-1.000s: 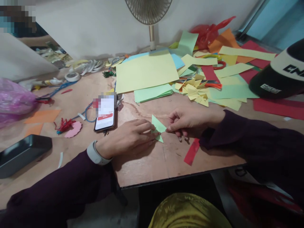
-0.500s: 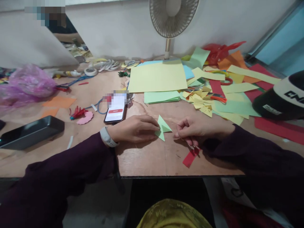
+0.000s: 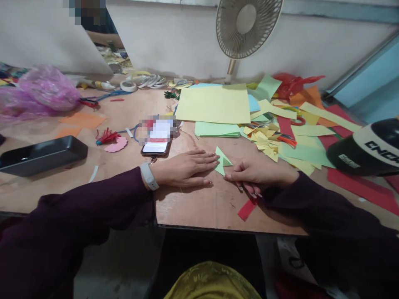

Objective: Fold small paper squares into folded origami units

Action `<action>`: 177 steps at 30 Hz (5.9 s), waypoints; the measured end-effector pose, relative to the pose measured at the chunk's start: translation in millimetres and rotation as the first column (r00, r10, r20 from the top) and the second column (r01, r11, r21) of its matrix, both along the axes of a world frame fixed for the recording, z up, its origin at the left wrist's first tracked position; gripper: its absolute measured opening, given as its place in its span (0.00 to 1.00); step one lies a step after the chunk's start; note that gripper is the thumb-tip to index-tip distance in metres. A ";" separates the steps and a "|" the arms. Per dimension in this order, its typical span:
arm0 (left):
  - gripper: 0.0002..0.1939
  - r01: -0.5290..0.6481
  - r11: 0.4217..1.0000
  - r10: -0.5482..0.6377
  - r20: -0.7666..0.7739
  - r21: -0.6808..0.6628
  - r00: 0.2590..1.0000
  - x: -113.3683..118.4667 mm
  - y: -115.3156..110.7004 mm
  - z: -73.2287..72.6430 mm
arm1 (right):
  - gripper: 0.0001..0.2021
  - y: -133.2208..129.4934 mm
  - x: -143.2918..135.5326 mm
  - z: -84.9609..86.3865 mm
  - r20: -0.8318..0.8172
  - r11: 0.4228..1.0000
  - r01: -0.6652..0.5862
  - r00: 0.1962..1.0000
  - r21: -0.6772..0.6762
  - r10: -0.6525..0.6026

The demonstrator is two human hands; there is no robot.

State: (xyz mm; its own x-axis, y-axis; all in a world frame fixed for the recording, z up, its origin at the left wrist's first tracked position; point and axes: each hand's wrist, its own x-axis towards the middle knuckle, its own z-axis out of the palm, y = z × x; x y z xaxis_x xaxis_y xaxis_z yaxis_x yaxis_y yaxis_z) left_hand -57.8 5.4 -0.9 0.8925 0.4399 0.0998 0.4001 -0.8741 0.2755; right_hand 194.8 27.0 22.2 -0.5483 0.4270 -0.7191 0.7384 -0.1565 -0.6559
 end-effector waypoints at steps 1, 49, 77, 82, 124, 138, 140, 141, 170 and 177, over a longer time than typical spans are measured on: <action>0.31 -0.008 1.000 0.008 -0.013 0.002 1.000 0.5 -0.8 -0.1 | 0.25 1.5 1.8 -0.5 0.004 1.000 0.004 1.000 0.002 -0.004; 0.31 -0.024 0.998 0.029 0.077 -0.063 0.997 0.9 -7.2 0.1 | 0.13 -12.8 8.2 -12.2 0.169 -0.065 -0.157 0.877 0.985 0.449; 0.15 0.050 0.993 -0.069 0.181 0.107 0.981 -1.7 -1.6 5.1 | 0.08 -5.4 -13.5 -30.5 -0.119 0.323 0.057 0.977 0.945 0.177; 0.15 0.062 0.992 -0.081 0.172 0.113 0.982 -2.3 -0.2 5.7 | 0.07 -7.2 -15.7 -31.1 -0.099 0.256 0.050 0.978 0.966 0.183; 0.15 0.039 0.987 -0.037 -0.014 0.159 0.999 11.0 -5.9 11.7 | 0.03 0.5 -13.9 -31.8 -0.284 0.412 0.235 0.957 0.880 0.060; 0.16 0.041 0.989 -0.034 -0.057 0.141 0.998 9.5 -6.2 11.9 | 0.13 7.2 -1.9 -4.5 -0.283 0.954 0.230 0.944 0.192 -0.171; 0.16 0.045 0.989 -0.037 -0.057 0.144 0.998 9.7 -6.1 11.9 | 0.13 10.8 -2.5 -7.5 -0.273 0.953 0.247 0.943 0.178 -0.193; 0.16 0.046 0.988 -0.038 -0.058 0.147 0.998 9.8 -6.0 12.1 | 0.13 12.4 -2.3 -8.4 -0.270 0.953 0.251 0.942 0.170 -0.200; 0.17 0.084 0.957 -0.059 -0.096 0.278 0.994 12.3 -4.3 15.7 | 0.13 19.2 0.3 -9.8 -0.283 0.966 0.253 0.932 0.055 -0.228; 0.16 0.072 0.941 -0.050 -0.075 0.329 0.996 16.9 -4.1 16.5 | 0.14 17.8 -0.9 -10.8 -0.312 0.958 0.281 0.916 0.052 -0.252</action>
State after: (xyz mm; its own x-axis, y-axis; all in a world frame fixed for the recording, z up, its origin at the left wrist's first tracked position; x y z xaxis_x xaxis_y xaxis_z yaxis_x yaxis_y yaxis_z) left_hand -40.9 1.3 15.6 0.9260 0.3364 0.1717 0.3505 -0.9347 -0.0588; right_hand 193.9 44.8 11.4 -0.5881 0.6445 -0.4886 0.4445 -0.2471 -0.8610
